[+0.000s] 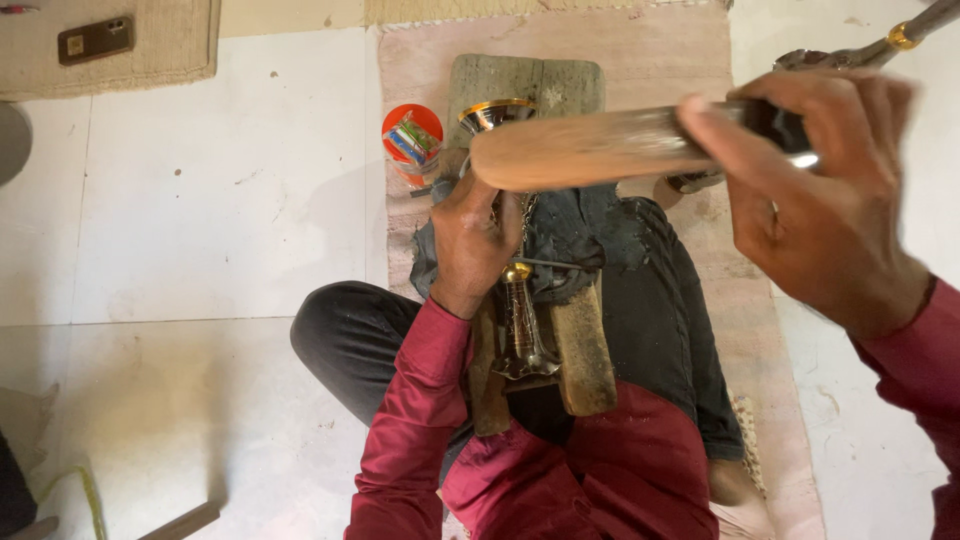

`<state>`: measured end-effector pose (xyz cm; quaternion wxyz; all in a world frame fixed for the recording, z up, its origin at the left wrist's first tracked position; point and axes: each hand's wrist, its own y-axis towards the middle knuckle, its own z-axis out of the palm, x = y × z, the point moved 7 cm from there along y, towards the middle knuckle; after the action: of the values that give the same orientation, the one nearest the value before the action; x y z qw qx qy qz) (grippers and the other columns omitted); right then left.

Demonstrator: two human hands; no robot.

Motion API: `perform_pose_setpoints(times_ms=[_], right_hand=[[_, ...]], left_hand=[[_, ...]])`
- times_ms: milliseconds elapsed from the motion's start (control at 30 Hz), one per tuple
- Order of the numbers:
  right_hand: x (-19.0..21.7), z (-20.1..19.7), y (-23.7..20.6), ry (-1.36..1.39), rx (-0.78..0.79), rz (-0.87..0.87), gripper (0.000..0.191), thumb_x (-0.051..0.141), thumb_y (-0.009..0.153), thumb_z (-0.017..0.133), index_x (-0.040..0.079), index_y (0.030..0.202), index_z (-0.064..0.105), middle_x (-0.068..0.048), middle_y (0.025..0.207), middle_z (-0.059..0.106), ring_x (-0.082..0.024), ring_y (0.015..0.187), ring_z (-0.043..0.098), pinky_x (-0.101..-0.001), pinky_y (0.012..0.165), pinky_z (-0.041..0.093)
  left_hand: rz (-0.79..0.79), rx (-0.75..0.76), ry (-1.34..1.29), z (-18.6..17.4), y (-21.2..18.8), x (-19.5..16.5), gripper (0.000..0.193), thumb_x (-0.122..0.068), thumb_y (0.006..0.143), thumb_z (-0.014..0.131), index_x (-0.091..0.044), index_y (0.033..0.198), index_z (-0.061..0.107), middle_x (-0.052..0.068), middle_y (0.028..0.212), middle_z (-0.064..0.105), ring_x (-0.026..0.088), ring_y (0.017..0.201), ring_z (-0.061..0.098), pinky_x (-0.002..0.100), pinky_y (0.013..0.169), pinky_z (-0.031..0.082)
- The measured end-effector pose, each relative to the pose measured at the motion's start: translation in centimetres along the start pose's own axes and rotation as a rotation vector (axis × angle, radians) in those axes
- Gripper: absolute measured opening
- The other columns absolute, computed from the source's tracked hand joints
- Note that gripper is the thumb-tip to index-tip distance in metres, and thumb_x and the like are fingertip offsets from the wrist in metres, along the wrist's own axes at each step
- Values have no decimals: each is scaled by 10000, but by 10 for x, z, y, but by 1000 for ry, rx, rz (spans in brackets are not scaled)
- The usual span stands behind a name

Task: The person sits on the floor with an ornate metal vase held against a wooden support on their lap. They hold a small punch against the vase surface and repeatedly strike it with a wooden mallet, repositioning the punch to work along the engraved pattern, occasionally rotating the vase.

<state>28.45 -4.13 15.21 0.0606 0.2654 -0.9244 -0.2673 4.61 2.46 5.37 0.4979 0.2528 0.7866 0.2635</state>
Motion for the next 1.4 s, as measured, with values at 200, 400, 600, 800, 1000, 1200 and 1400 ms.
perform_pose_setpoints(times_ms=[200, 400, 600, 800, 1000, 1200, 1400], right_hand=[[15, -1, -27, -453, 43, 24, 567, -30, 968, 738, 209, 1479, 675, -69, 1111, 633, -219, 974, 523, -410, 918, 385], [3, 54, -62, -56, 143, 326, 566, 65, 1049, 744, 219, 1577, 610, -103, 1226, 650, -243, 1017, 633, -421, 865, 487], [30, 95, -89, 369, 25, 601, 671, 26, 885, 768, 147, 1513, 567, -173, 1229, 644, -323, 1068, 673, -408, 865, 574], [38, 110, -106, 596, -10, 892, 649, 27, 887, 745, 148, 1497, 560, -141, 1140, 659, -285, 957, 691, -387, 806, 562], [41, 102, -106, 581, -101, 844, 622, 11, 896, 748, 118, 1481, 569, -141, 1211, 663, -254, 1060, 681, -379, 902, 542], [43, 102, -107, 600, -101, 890, 647, 8, 885, 738, 164, 1487, 559, -148, 1266, 642, -316, 1123, 683, -369, 934, 557], [39, 97, -114, 293, 59, 843, 653, -29, 837, 751, 151, 1452, 628, -153, 1243, 658, -293, 1113, 655, -387, 928, 555]], left_hand=[[35, -5, -30, 2, -1, 3, 293, 35, 974, 720, -22, 1252, 646, 170, 1104, 736, 258, 956, 765, 326, 812, 607], [-160, -108, -277, -27, 16, 35, 406, -5, 1011, 724, -2, 1369, 531, 65, 1030, 738, 139, 930, 762, 284, 837, 654], [-71, 488, -547, -1, 55, 30, 385, -59, 987, 737, -91, 1356, 635, 119, 1340, 672, 157, 910, 748, 288, 804, 633], [24, 999, -59, 45, 66, 33, 486, -180, 922, 807, -191, 1389, 671, 98, 874, 813, 169, 599, 701, 321, 584, 558], [321, 978, -135, 51, 74, 13, 435, -166, 892, 817, -127, 1311, 708, 113, 1019, 792, 164, 646, 716, 380, 574, 534], [243, 1128, -63, 69, 71, 22, 485, -164, 870, 802, -175, 1340, 685, 98, 812, 782, 182, 605, 718, 379, 564, 534], [348, 1035, -206, 64, 76, 14, 451, -106, 878, 790, -154, 1316, 696, 78, 804, 775, 143, 632, 720, 353, 551, 529]])
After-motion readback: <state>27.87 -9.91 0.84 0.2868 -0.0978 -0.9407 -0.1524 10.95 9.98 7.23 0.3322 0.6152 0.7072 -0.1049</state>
